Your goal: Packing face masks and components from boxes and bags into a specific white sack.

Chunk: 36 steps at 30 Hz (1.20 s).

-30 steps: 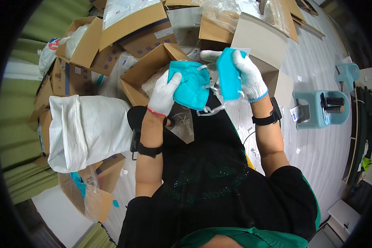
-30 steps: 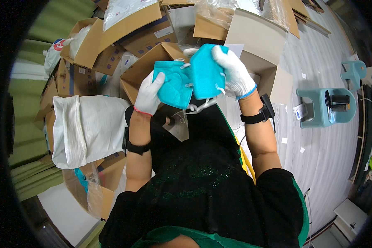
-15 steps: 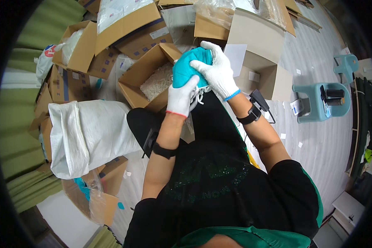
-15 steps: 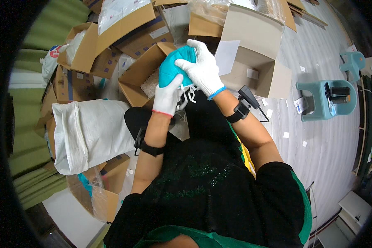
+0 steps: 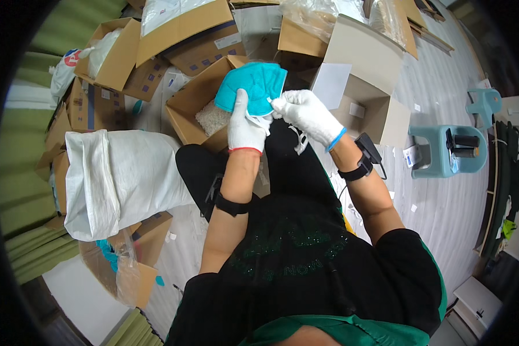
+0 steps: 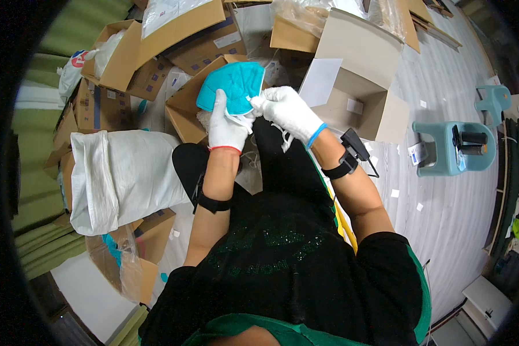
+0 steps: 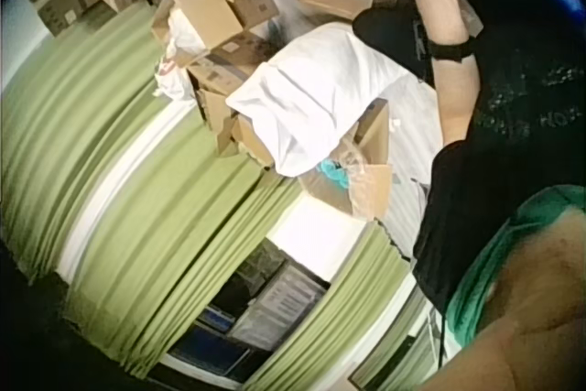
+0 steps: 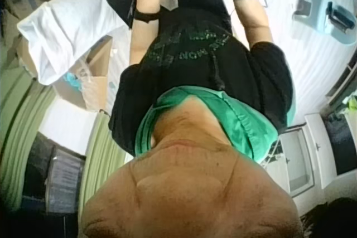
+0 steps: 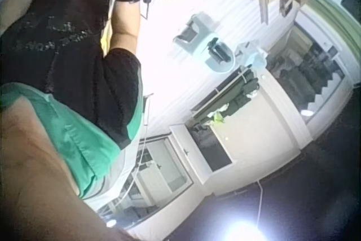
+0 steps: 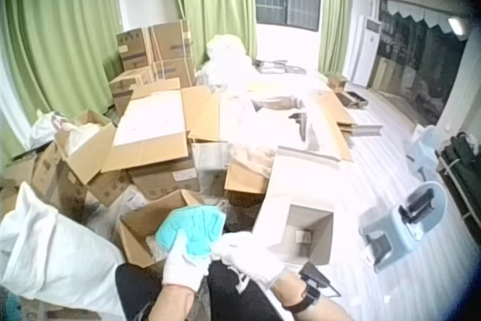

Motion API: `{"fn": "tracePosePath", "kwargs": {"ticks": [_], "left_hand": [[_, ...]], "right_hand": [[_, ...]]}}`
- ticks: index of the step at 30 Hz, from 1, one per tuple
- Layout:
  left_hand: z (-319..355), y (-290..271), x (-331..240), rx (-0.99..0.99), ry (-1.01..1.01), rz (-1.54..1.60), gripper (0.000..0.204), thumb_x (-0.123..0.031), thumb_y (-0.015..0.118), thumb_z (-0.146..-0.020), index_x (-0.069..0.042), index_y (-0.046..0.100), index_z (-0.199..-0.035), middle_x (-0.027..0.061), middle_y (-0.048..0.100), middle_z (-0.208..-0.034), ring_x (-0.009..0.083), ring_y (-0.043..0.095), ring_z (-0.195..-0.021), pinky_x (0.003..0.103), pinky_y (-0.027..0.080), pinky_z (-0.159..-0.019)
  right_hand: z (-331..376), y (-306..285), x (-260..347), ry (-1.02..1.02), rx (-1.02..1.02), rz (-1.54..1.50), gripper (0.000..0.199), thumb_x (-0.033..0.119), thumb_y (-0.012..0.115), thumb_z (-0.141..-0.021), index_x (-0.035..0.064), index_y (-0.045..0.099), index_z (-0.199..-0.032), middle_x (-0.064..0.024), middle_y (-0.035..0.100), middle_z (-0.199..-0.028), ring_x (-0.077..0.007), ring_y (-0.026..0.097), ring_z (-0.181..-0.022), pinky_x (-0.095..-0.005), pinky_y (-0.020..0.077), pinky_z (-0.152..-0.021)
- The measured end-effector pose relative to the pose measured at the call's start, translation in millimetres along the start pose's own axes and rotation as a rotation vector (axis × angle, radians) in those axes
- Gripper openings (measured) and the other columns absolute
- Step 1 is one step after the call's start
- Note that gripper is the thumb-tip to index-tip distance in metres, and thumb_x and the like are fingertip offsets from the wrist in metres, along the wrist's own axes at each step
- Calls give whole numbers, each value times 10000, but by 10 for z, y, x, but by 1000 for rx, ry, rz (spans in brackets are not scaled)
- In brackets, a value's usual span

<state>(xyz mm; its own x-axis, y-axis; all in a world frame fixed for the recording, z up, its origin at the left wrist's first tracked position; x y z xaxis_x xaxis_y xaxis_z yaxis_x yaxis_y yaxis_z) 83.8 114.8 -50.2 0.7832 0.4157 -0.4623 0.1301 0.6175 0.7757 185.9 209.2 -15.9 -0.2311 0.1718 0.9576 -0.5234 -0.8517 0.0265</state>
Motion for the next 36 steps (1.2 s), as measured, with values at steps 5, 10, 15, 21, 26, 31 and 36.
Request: {"fn": "tracePosePath", "kwargs": {"ticks": [5,10,15,21,26,31,36], "left_hand": [[199,38,-35,-141,90,-366,372,-260,656,-937,-9,588,-1203,139,673,-1038,207,684,-843,308,551,-704],[-98,-5,-11,-73,310,-323,286,-240,614,-969,-12,622,-1142,56,679,-1059,156,658,-899,309,532,-738],[-291,-179,103,29,550,-617,117,-134,587,-962,-44,579,-887,17,605,-841,147,611,-752,282,483,-606],[305,144,-349,63,948,-995,79,-65,551,-961,-15,541,-901,34,546,-860,152,538,-775,310,456,-702],[997,127,-601,174,920,-1176,233,-97,510,-988,18,580,-1177,94,615,-1137,197,592,-991,349,472,-886],[872,-293,-766,58,188,-479,280,-340,511,-996,-76,601,-971,21,547,-780,126,474,-599,272,360,-528],[738,71,-638,687,-379,295,474,-500,405,-1002,-80,600,-902,-65,224,-488,70,233,-379,238,223,-391]], "right_hand": [[77,84,-7,4,-51,164,277,280,624,-945,29,693,-851,-26,638,-685,-68,580,-637,-256,469,-532],[59,318,-103,376,480,-1248,292,298,564,-974,10,599,-944,-21,613,-672,-117,531,-503,-267,420,-401],[-553,259,-105,381,39,-1375,272,175,390,-952,27,570,-809,-58,503,-594,-186,452,-437,-300,382,-382],[-1210,362,-349,399,22,-1577,259,162,376,-959,46,490,-757,-80,439,-569,-194,402,-424,-275,322,-354],[-1967,-201,-557,-210,-32,-1221,183,239,408,-928,141,521,-824,-32,455,-559,-219,454,-478,-359,390,-426],[-1326,-101,391,-198,-183,-648,235,359,576,-951,130,611,-986,21,549,-664,-121,431,-454,-303,418,-431],[-397,1047,134,82,419,-914,387,281,693,-880,94,562,-1193,-70,636,-1093,-194,645,-905,-360,552,-788]]}}
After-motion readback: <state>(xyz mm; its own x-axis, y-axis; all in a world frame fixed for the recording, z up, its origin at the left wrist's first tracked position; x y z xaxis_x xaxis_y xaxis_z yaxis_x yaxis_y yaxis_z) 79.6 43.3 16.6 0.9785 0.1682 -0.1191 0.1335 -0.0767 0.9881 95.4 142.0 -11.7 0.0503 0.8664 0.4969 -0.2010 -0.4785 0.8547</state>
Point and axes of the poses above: each hand's wrist, its own z-axis away from the middle knuckle, its own y-axis out of the palm, x = y × z, the point moved 5 cm from there along -z, towards the middle knuckle
